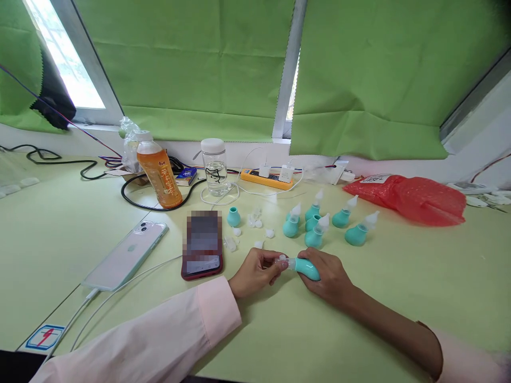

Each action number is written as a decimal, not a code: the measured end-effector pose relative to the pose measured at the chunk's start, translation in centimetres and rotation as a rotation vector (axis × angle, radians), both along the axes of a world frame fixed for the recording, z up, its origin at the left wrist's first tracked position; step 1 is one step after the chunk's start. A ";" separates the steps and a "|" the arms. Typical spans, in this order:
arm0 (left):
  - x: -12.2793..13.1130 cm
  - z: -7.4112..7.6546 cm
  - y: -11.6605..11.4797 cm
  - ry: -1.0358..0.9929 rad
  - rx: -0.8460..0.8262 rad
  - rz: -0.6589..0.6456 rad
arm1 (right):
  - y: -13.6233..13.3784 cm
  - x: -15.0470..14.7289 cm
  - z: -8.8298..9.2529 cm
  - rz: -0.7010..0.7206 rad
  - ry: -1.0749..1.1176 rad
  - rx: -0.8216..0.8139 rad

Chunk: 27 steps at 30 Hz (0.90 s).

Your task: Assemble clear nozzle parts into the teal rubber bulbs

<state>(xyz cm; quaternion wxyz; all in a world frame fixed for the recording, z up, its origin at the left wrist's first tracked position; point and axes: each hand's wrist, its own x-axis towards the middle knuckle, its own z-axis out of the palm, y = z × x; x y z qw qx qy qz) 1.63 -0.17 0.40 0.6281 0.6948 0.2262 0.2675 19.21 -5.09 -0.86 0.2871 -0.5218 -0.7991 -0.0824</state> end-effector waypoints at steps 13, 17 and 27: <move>-0.3 -0.1 -0.6 0.125 0.538 0.098 | 0.5 -0.8 2.2 0.084 0.512 -0.644; -0.4 -0.2 -0.4 0.136 0.648 0.099 | 0.4 -0.8 2.3 0.092 0.549 -0.698; -1.5 1.6 1.9 0.351 0.933 0.438 | -0.2 -0.8 1.3 0.034 0.512 -0.386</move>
